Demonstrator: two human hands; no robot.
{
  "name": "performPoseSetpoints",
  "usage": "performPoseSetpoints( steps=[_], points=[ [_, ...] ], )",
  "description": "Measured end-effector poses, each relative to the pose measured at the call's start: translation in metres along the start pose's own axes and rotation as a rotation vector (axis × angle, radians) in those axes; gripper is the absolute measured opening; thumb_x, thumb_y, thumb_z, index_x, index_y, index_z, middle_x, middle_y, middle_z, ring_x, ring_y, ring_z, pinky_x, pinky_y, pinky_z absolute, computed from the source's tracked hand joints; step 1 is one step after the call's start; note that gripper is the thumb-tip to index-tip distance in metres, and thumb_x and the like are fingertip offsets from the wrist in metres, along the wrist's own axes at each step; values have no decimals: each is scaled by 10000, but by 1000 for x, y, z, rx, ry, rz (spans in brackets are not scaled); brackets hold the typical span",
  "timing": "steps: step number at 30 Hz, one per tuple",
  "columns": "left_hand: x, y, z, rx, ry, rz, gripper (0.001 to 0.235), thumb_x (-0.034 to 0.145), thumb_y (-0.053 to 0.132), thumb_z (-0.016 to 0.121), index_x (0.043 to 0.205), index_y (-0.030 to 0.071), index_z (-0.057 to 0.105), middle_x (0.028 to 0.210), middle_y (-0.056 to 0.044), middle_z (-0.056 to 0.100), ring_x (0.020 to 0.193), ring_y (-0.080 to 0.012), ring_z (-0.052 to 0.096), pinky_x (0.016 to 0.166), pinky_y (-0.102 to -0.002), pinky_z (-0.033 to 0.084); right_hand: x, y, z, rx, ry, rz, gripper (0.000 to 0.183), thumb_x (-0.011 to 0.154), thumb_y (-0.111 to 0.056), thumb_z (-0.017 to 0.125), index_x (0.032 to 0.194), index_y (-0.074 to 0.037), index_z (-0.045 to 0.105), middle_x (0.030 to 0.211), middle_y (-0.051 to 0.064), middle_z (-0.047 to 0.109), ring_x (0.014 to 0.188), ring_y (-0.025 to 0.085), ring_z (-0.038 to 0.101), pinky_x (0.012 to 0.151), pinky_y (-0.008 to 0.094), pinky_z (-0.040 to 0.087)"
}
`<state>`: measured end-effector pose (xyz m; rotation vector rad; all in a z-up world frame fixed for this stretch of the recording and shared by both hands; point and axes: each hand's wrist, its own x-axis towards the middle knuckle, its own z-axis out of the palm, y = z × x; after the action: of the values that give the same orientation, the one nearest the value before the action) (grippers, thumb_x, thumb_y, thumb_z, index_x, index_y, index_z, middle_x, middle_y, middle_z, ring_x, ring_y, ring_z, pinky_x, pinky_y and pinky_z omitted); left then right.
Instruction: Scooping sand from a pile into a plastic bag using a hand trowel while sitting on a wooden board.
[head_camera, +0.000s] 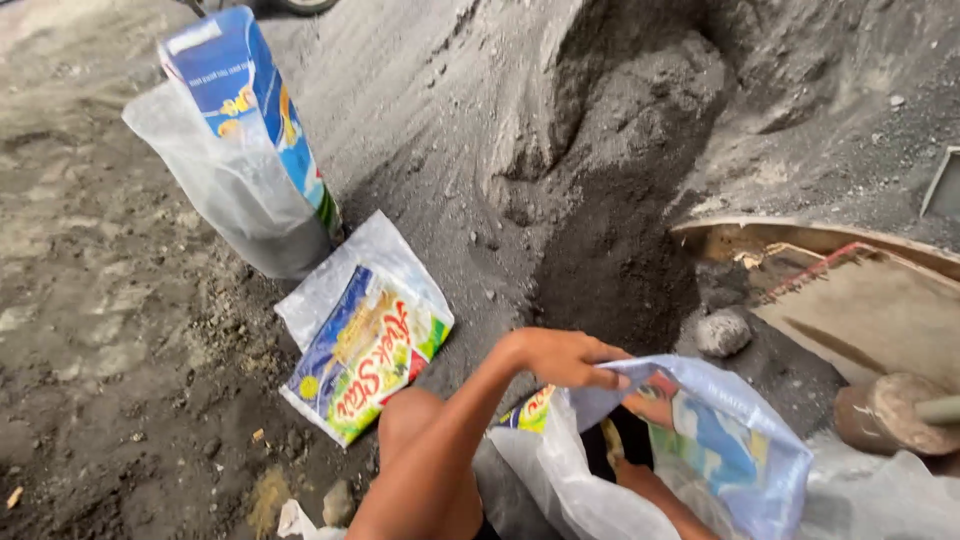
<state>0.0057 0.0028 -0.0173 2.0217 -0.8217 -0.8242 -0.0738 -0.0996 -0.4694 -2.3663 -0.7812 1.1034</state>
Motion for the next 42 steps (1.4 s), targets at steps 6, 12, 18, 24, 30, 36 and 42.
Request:
performPoseSetpoints(
  steps=[6, 12, 18, 24, 30, 36, 42],
  points=[
    [11, -33, 12, 32, -12, 132, 546, 1007, 400, 486, 1477, 122, 512, 1470, -51, 610, 1272, -149, 580, 1085, -341, 427, -53, 181, 24, 9, 36, 294, 422, 960, -243, 434, 1360, -167, 545, 1081, 248, 708, 947, 408, 720, 779, 535, 558],
    [-10, -14, -12, -3, -79, -201, 631, 958, 509, 463, 1530, 242, 487, 1551, 81, 578, 1384, -104, 560, 1118, -303, 400, -190, -46, -146, 181, -64, 489, 637, 949, -420, 516, 1484, -86, 427, 1291, 227, 599, 1022, 386, 652, 783, 455, 518],
    [-30, 17, -26, -73, -14, -143, 623, 965, 459, 550, 1465, 89, 552, 1376, -263, 645, 1329, -458, 553, 1100, -542, 473, -148, 11, -142, -333, 116, 329, 196, 799, -133, 711, 949, -9, 731, 855, 189, 744, 822, 375, 762, 636, 526, 607],
    [-39, 20, -32, -69, -14, -223, 824, 947, 660, 397, 1498, 58, 507, 1426, -252, 609, 1344, -468, 541, 1140, -581, 413, -162, -12, -172, -402, 182, 374, 271, 874, -60, 639, 1104, 69, 702, 949, 239, 752, 829, 359, 748, 688, 492, 608],
    [-32, -2, -28, 10, 59, -412, 963, 952, 752, 192, 1559, 37, 408, 1219, -212, 727, 1343, -417, 559, 1152, -582, 386, -154, 7, -119, -253, 171, 317, 281, 941, -44, 571, 1186, 75, 640, 923, 188, 733, 782, 276, 720, 640, 388, 600],
    [-3, -80, -20, 348, 61, -571, 809, 981, 671, 370, 1528, 85, 481, 1473, -201, 578, 1381, -388, 536, 1161, -519, 417, -149, 29, -135, -192, -175, 382, 271, 927, -141, 594, 1056, 40, 748, 822, 212, 724, 580, 267, 665, 432, 329, 528],
    [-6, -62, -21, 310, 58, -505, 799, 983, 661, 350, 1532, 95, 472, 1438, -206, 606, 1362, -400, 552, 1130, -546, 439, -210, -35, -221, -121, -95, 329, 560, 1017, -266, 546, 1506, 0, 487, 1286, 288, 671, 1055, 418, 717, 779, 502, 617]
  ],
)
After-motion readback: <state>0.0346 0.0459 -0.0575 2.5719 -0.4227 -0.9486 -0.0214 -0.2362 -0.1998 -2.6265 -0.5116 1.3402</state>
